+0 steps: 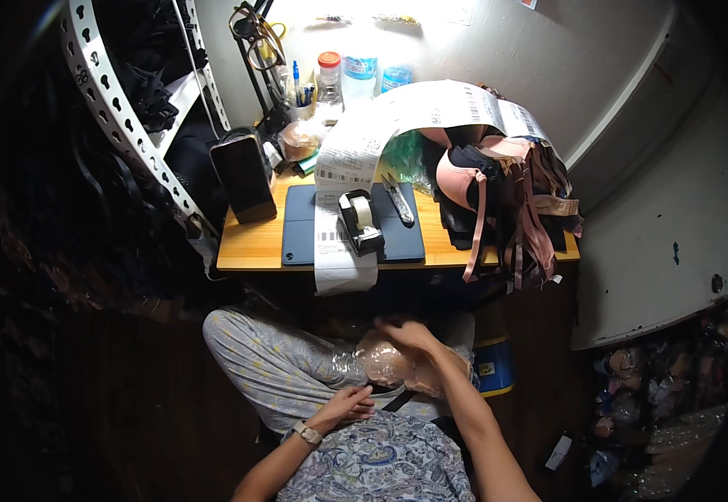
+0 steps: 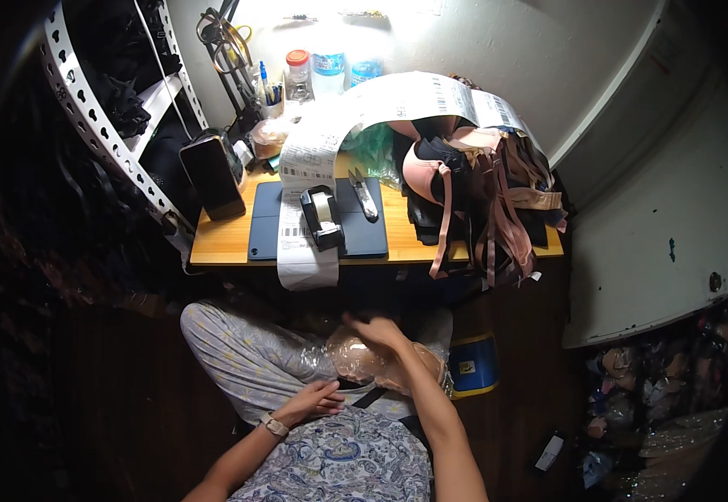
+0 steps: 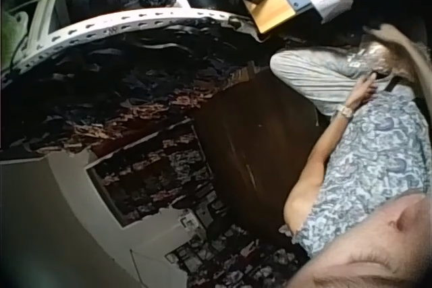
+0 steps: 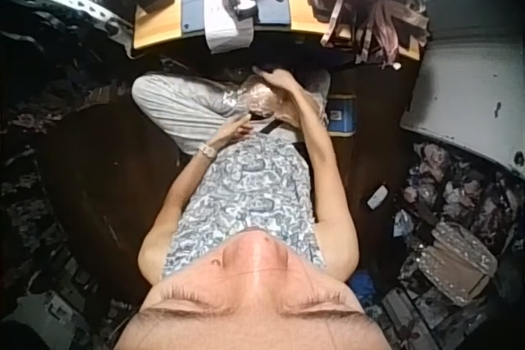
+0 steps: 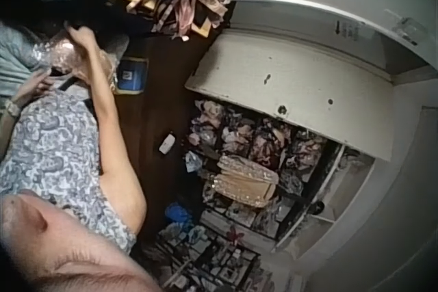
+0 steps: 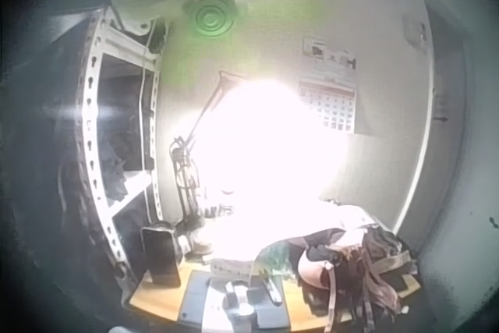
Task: Packing and labeling bras for shipment in a small warehouse or stockroom setting.
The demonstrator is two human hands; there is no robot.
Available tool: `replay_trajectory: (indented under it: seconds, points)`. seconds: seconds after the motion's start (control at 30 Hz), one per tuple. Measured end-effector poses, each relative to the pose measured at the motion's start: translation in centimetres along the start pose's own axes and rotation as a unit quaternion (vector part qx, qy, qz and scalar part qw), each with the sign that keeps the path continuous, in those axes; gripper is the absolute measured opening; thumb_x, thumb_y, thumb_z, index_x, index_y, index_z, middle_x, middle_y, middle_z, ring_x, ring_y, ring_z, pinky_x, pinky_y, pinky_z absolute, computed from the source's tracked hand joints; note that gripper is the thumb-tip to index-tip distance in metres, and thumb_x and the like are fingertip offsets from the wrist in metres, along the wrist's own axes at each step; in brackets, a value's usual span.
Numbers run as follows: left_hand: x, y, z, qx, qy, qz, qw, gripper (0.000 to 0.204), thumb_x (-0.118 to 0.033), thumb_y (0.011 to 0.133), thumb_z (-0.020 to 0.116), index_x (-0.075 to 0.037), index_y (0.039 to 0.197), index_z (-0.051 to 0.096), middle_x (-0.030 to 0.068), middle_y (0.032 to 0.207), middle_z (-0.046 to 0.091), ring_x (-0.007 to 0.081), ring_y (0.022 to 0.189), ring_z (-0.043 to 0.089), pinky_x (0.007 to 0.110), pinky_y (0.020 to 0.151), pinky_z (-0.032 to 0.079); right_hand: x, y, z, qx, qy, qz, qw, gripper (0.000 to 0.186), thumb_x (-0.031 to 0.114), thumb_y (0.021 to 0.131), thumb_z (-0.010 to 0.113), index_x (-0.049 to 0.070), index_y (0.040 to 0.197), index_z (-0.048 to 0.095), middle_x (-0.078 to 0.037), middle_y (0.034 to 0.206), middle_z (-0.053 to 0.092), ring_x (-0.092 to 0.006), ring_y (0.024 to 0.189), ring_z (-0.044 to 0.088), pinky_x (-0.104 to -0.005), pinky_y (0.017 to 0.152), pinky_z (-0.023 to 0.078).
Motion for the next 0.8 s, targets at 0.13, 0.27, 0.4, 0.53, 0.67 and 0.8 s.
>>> replay_trajectory:
  seconds: [0.13, 0.27, 0.4, 0.53, 0.67, 0.8]
  points:
    - [-3.3, -0.5, -0.7, -0.093, -0.108, 0.180, 0.973, 0.055, -0.046, 0.092, 0.046, -0.004, 0.125, 0.038, 0.0055, 0.096, 0.057, 0.0108, 0.088, 0.056, 0.027, 0.077, 0.048, 6.5, -2.8, -1.9, 0.097, 0.014, -0.101, 0.990, 0.079, 0.061, 0.068, 0.065, -0.002, 0.115, 0.056, -0.026, 0.109, 0.059, -0.0345, 0.103, 0.058, -0.0360, 0.088, 0.045]
    - [-11.6, -4.8, 0.6, -0.114, -0.041, 0.423, 0.898, 0.046, -0.042, 0.094, 0.042, -0.003, 0.116, 0.050, 0.0042, 0.099, 0.058, 0.0084, 0.087, 0.053, 0.026, 0.080, 0.046, 12.1, -7.1, -8.8, 0.050, 0.185, -0.216, 0.957, 0.055, 0.037, 0.068, 0.078, 0.001, 0.104, 0.059, -0.011, 0.084, 0.063, -0.0125, 0.079, 0.059, -0.0269, 0.070, 0.048]
    - [-22.1, -13.1, 5.8, -0.113, 0.067, 0.560, 0.818, 0.032, -0.028, 0.092, 0.052, 0.001, 0.104, 0.059, 0.0071, 0.096, 0.063, 0.0094, 0.085, 0.057, 0.024, 0.077, 0.046, 18.5, -13.6, -17.3, -0.115, 0.192, -0.334, 0.916, 0.057, 0.024, 0.064, 0.083, 0.003, 0.110, 0.056, -0.005, 0.070, 0.059, -0.0089, 0.074, 0.057, -0.0238, 0.062, 0.046]
    - [-25.9, -19.3, 9.3, -0.097, 0.187, 0.686, 0.697, 0.018, -0.012, 0.085, 0.063, 0.000, 0.097, 0.060, 0.0128, 0.095, 0.066, 0.0195, 0.090, 0.063, 0.032, 0.084, 0.048, 22.7, -22.4, -20.0, -0.264, -0.054, -0.427, 0.863, 0.045, 0.014, 0.069, 0.077, 0.008, 0.108, 0.056, 0.000, 0.067, 0.056, -0.0125, 0.068, 0.056, -0.0262, 0.062, 0.046]
    - [-23.8, -18.9, 10.1, -0.157, 0.240, 0.693, 0.662, 0.015, -0.013, 0.082, 0.065, -0.001, 0.090, 0.062, 0.0095, 0.082, 0.065, 0.0175, 0.081, 0.064, 0.031, 0.076, 0.051, 20.2, -26.3, -13.6, -0.477, -0.264, -0.555, 0.628, 0.023, 0.009, 0.066, 0.073, 0.010, 0.085, 0.059, -0.001, 0.073, 0.053, -0.0179, 0.077, 0.056, -0.0306, 0.061, 0.043]
    - [-24.4, -13.4, 5.4, -0.077, 0.093, 0.565, 0.816, 0.024, -0.022, 0.088, 0.058, 0.002, 0.091, 0.058, 0.0091, 0.075, 0.065, 0.0161, 0.072, 0.065, 0.026, 0.065, 0.053, 20.7, -17.9, -16.6, -0.246, 0.003, -0.450, 0.858, 0.020, -0.001, 0.070, 0.070, 0.006, 0.085, 0.058, -0.002, 0.070, 0.056, -0.0128, 0.066, 0.057, -0.0258, 0.067, 0.046]
Point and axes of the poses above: each hand's wrist, its own y-axis towards the middle knuckle, its own z-axis out of the palm, x = y × z, the point moved 8 cm from there along y, towards the middle knuckle
